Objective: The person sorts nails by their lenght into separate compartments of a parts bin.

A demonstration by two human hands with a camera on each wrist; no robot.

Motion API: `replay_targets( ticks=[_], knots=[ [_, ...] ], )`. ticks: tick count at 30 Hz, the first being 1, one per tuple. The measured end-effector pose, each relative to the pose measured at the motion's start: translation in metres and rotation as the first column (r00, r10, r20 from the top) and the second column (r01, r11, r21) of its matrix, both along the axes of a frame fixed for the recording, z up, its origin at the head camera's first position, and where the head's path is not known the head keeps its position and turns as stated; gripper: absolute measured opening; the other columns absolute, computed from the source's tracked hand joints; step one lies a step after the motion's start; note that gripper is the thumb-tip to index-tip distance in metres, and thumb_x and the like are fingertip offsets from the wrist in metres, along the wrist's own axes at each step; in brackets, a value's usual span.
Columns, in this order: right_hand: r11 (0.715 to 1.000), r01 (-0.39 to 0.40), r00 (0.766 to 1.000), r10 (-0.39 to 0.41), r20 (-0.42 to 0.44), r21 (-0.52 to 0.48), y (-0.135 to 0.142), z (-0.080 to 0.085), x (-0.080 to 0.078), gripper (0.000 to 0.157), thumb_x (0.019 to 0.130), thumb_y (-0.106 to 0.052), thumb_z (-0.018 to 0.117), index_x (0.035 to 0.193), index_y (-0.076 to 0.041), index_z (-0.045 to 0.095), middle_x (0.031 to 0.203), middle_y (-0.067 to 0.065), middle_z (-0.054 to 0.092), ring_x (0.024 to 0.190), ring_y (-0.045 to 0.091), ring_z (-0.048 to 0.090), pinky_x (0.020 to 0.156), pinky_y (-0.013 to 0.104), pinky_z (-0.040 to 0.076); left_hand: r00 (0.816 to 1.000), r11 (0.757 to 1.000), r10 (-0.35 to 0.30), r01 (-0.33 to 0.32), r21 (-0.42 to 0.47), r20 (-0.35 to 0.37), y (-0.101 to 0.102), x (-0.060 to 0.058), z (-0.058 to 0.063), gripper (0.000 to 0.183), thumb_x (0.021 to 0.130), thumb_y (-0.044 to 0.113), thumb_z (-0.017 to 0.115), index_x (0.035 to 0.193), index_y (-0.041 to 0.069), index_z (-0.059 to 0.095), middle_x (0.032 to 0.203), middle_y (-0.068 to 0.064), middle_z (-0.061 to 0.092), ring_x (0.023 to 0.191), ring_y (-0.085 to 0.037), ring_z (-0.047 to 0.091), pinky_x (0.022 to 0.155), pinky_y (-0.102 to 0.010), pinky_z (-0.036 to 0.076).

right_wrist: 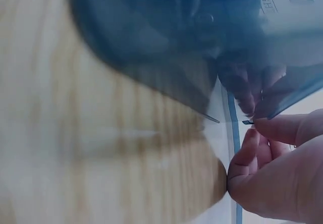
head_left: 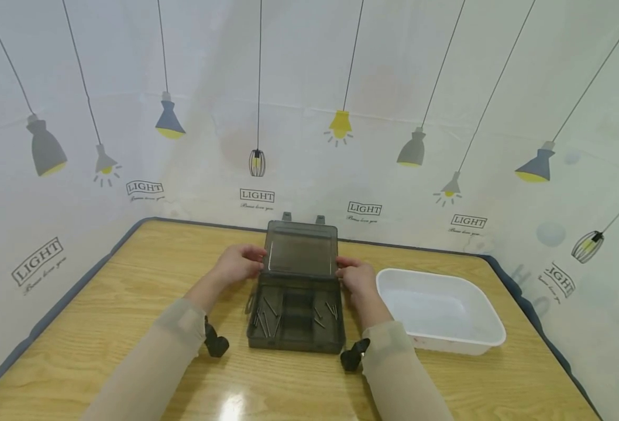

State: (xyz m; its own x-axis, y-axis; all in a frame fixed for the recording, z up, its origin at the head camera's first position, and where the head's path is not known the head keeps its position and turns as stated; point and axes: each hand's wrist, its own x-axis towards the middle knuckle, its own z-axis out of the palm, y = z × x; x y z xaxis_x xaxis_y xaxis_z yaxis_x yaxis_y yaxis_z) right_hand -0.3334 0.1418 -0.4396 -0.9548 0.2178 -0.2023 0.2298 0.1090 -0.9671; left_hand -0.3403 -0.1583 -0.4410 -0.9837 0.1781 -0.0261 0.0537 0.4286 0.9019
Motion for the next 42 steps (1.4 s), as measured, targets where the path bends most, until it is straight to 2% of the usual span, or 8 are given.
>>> replay_targets(
  ticks=[3, 9, 16, 18, 26, 32, 36, 42],
  knots=[
    [1.0, -0.006, 1.0, 0.006, -0.014, -0.023, -0.001, 0.0, 0.001, 0.045, 0.094, 0.014, 0.064, 0.135, 0.001, 0.076, 0.134, 0.018, 0.073, 0.085, 0.012, 0.059, 0.067, 0.018, 0.046, 1.0, 1.0, 0.016, -0.016, 0.024, -0.008, -0.001, 0.0, -0.001, 0.036, 0.104, 0.001, 0.067, 0.139, -0.005, 0.069, 0.135, -0.029, 0.071, 0.101, -0.024, 0.076, 0.085, -0.033, 0.065],
    [1.0, -0.018, 0.999, 0.017, -0.052, -0.016, -0.001, -0.001, 0.003, 0.044, 0.094, 0.012, 0.063, 0.135, 0.001, 0.075, 0.143, 0.023, 0.071, 0.105, 0.02, 0.061, 0.079, 0.019, 0.047, 0.999, 0.998, 0.04, -0.039, 0.039, -0.024, -0.004, 0.003, 0.0, 0.033, 0.106, 0.005, 0.068, 0.138, -0.004, 0.07, 0.132, -0.026, 0.072, 0.098, -0.022, 0.075, 0.087, -0.035, 0.066],
    [0.996, -0.008, 0.996, 0.0, -0.085, -0.091, -0.002, 0.002, 0.006, 0.046, 0.09, 0.017, 0.061, 0.131, 0.001, 0.075, 0.137, 0.02, 0.071, 0.071, 0.009, 0.05, 0.056, 0.018, 0.035, 0.996, 0.997, 0.064, -0.062, 0.039, -0.059, -0.003, 0.009, 0.007, 0.03, 0.108, 0.009, 0.068, 0.135, -0.004, 0.07, 0.129, -0.023, 0.073, 0.102, -0.026, 0.073, 0.088, -0.035, 0.065],
    [0.996, -0.016, 0.996, 0.008, -0.091, -0.089, -0.002, 0.004, 0.007, 0.046, 0.09, 0.017, 0.06, 0.131, 0.001, 0.074, 0.138, 0.02, 0.071, 0.069, 0.008, 0.048, 0.054, 0.017, 0.034, 0.995, 0.997, 0.076, -0.073, 0.041, -0.071, -0.003, 0.009, 0.009, 0.029, 0.108, 0.01, 0.068, 0.133, -0.004, 0.071, 0.125, -0.023, 0.074, 0.101, -0.025, 0.073, 0.085, -0.032, 0.064],
    [0.999, -0.035, 0.991, 0.032, -0.129, -0.026, -0.001, 0.009, 0.012, 0.044, 0.091, 0.017, 0.059, 0.131, 0.003, 0.07, 0.135, 0.023, 0.071, 0.097, 0.018, 0.062, 0.083, 0.028, 0.051, 0.994, 0.994, 0.088, -0.083, 0.074, -0.065, -0.004, 0.009, 0.009, 0.035, 0.111, 0.015, 0.066, 0.141, -0.002, 0.063, 0.131, -0.026, 0.073, 0.109, -0.028, 0.074, 0.084, -0.031, 0.063],
    [0.999, -0.022, 0.985, 0.015, -0.172, -0.039, -0.001, 0.01, 0.012, 0.042, 0.095, 0.013, 0.063, 0.135, 0.001, 0.068, 0.109, 0.01, 0.068, 0.093, 0.015, 0.061, 0.076, 0.027, 0.053, 0.995, 0.991, 0.082, -0.075, 0.109, -0.063, -0.005, 0.014, 0.01, 0.036, 0.113, 0.019, 0.064, 0.145, 0.003, 0.064, 0.13, -0.023, 0.075, 0.106, -0.024, 0.074, 0.079, -0.031, 0.061],
    [1.0, -0.022, 0.984, 0.021, -0.178, -0.004, 0.0, 0.016, 0.019, 0.03, 0.103, -0.002, 0.067, 0.133, -0.002, 0.072, 0.113, 0.012, 0.072, 0.096, 0.016, 0.063, 0.075, 0.027, 0.052, 0.994, 0.989, 0.085, -0.076, 0.129, -0.065, -0.004, 0.017, 0.012, 0.037, 0.114, 0.023, 0.063, 0.145, 0.004, 0.066, 0.132, -0.022, 0.073, 0.106, -0.022, 0.073, 0.08, -0.03, 0.061],
    [0.999, -0.042, 0.983, 0.042, -0.177, 0.007, 0.004, 0.029, 0.028, 0.026, 0.104, -0.009, 0.07, 0.129, -0.002, 0.073, 0.113, 0.012, 0.074, 0.094, 0.019, 0.063, 0.074, 0.027, 0.053, 0.994, 0.983, 0.095, -0.085, 0.161, -0.054, -0.007, 0.024, 0.019, 0.041, 0.113, 0.03, 0.064, 0.145, 0.004, 0.067, 0.132, -0.019, 0.069, 0.094, -0.019, 0.065, 0.079, -0.028, 0.058]
  ],
)
